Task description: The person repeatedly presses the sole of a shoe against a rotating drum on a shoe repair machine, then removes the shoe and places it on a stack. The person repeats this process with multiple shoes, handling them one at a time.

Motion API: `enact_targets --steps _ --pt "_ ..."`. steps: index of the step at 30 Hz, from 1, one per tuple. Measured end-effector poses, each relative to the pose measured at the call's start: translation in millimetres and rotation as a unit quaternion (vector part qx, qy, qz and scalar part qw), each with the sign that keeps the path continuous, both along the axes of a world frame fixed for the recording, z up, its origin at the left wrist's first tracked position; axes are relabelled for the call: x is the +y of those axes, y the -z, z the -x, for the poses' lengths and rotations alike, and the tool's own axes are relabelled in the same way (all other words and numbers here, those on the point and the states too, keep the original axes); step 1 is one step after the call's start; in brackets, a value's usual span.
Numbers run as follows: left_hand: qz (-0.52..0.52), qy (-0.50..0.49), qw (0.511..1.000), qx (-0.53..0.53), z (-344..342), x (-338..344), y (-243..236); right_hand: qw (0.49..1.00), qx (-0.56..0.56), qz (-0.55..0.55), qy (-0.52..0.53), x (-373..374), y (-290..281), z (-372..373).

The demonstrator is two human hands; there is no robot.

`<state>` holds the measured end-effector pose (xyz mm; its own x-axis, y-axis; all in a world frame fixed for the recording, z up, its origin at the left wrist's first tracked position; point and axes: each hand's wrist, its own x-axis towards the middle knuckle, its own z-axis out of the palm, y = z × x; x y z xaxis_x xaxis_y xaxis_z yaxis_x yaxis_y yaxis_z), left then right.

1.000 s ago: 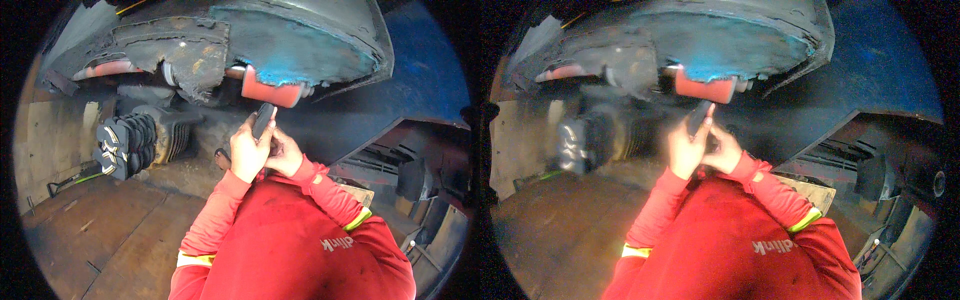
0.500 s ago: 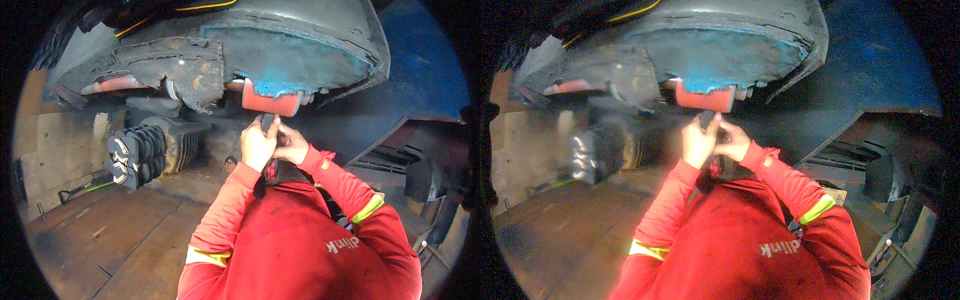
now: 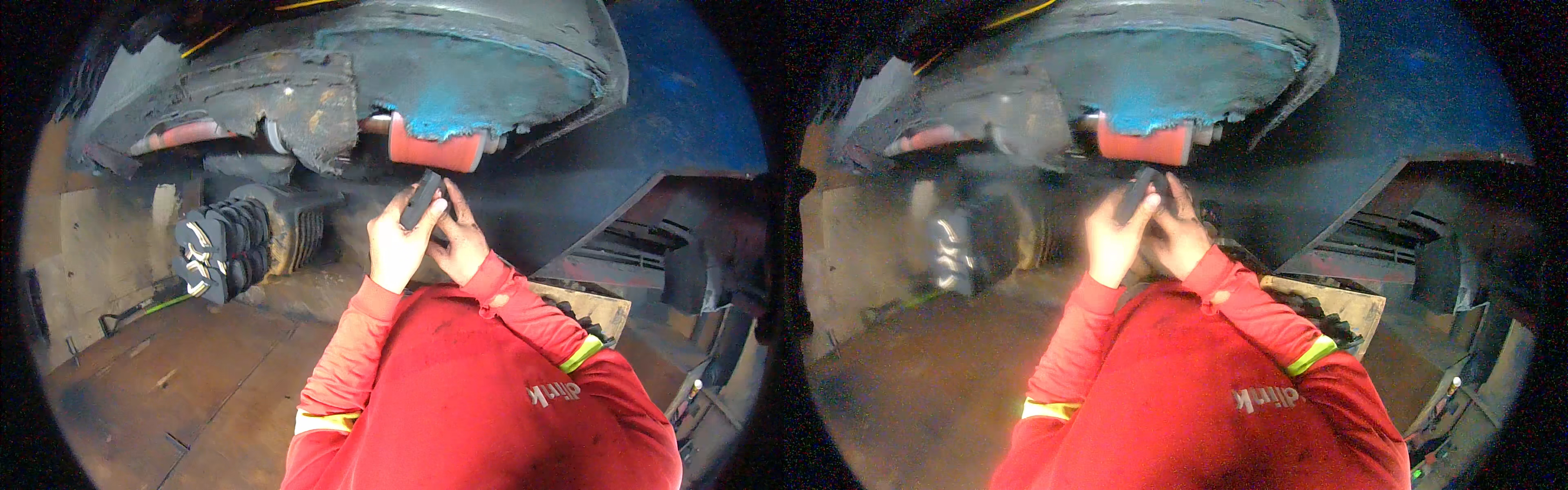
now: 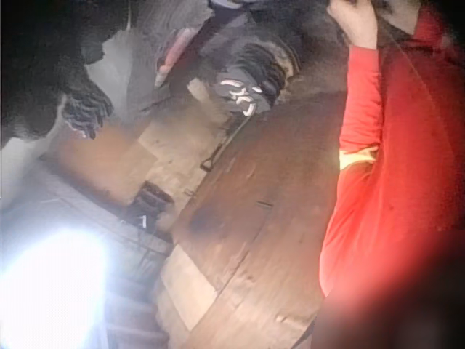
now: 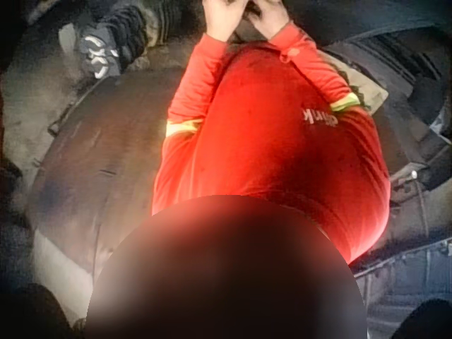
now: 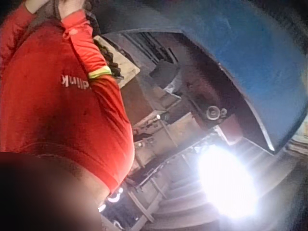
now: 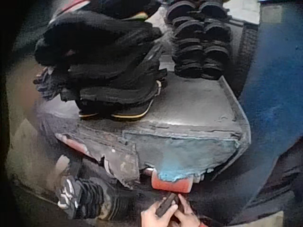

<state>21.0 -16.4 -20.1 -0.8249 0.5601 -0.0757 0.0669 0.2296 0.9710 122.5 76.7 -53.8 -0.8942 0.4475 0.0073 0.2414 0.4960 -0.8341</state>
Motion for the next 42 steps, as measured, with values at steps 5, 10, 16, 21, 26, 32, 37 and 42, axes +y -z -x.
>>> enact_targets --steps 5,10,16,21,26,32,37,42 --pt "0.058 0.016 0.981 0.182 10.7 7.8 -13.9 0.997 -0.052 0.051 -0.018 4.5 -5.3 -2.1" --pt "0.205 0.045 0.948 0.237 13.7 12.8 -14.3 0.980 0.021 0.188 -0.059 15.9 -9.5 -3.1" --pt "0.210 0.037 0.950 0.229 16.1 29.8 -1.6 0.978 0.067 0.179 -0.084 32.2 -0.1 -1.0" --pt "0.197 0.038 0.965 0.169 10.2 21.0 -1.5 0.994 -0.039 0.068 -0.071 30.7 -1.9 -9.8" --pt "0.059 0.022 0.993 0.102 -2.6 20.3 -1.9 0.996 -0.065 0.000 -0.053 27.8 -7.5 -14.3" --pt "0.029 0.019 0.996 0.079 3.4 3.8 -18.0 0.998 0.039 0.007 -0.044 12.2 -13.7 -7.0" --pt "0.158 0.152 0.961 0.171 34.5 -16.9 -25.1 0.792 0.062 0.600 -0.094 -1.2 -26.9 11.7" --pt "0.147 0.169 0.962 0.154 45.2 -22.7 -14.9 0.769 -0.118 0.621 -0.095 10.5 -21.1 13.6"
